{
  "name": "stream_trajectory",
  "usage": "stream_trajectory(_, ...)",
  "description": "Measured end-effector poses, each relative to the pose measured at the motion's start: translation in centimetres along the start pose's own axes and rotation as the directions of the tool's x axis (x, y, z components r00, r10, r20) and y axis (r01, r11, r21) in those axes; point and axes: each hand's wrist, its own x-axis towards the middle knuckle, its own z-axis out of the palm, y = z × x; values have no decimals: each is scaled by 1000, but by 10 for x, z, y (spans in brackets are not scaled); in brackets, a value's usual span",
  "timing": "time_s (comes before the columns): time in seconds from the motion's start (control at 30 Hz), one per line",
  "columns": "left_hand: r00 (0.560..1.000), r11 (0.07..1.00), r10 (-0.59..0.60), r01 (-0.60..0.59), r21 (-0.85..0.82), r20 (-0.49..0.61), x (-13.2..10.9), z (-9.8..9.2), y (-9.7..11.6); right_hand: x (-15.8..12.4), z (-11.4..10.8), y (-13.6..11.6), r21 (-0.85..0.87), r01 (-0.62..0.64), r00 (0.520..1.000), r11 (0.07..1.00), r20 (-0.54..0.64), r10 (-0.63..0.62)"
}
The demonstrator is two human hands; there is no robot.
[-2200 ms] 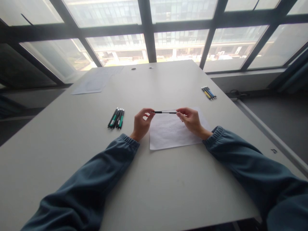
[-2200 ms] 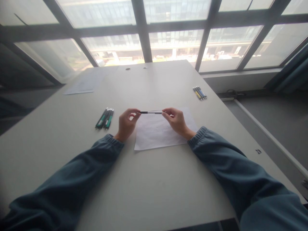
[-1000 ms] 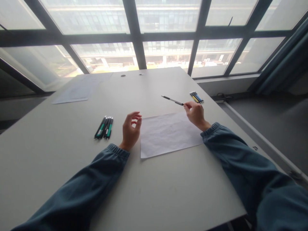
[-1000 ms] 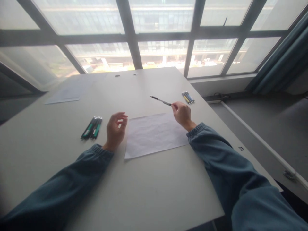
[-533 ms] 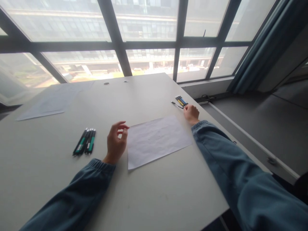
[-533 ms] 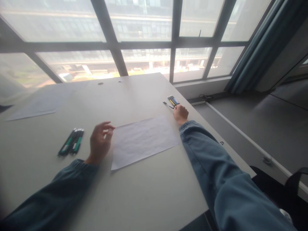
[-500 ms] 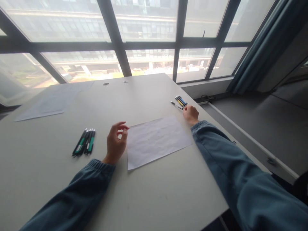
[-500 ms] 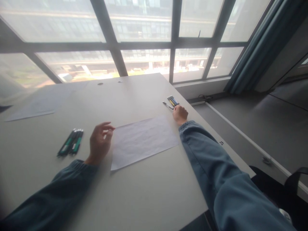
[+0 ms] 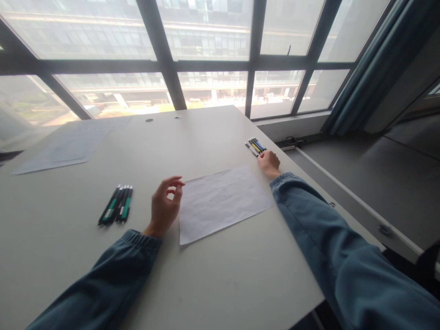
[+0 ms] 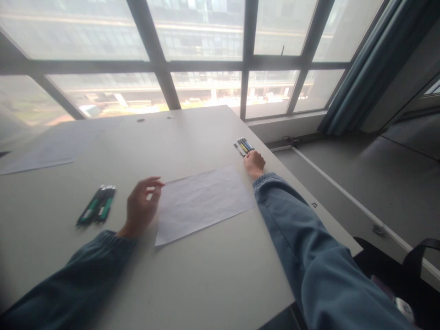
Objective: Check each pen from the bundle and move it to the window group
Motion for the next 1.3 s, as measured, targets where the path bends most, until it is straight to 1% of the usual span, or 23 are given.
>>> stream_trajectory(0.3,1000,999,2,-3,42,7,0,0,-3,14,7,2,35,-4,1000,999,-20,5)
stream_trajectory(0.47,999,1000,10,-11,27,49,1,0,-6,19,11,3,30,-6,1000,1000,-24,7)
stream_trajectory(0.63,996,998,-38,34,49,81,0,0,-9,20,14,4,12,-11,1000,1000,-27,11)
stream_trajectory(0.73,995,998,-45,41,51,86,0,0,-9,21,14,5,17,-7,1000,1000,-27,7)
stream_trajectory(1.03,992,999,-23,18,42,125,0,0,-5,22,15,7,10,23,999,1000,-28,-22)
stream_trajectory(1.3,988,999,10,-15,37,152,1,0,-4,23,16,8,14,25,999,1000,-32,-24)
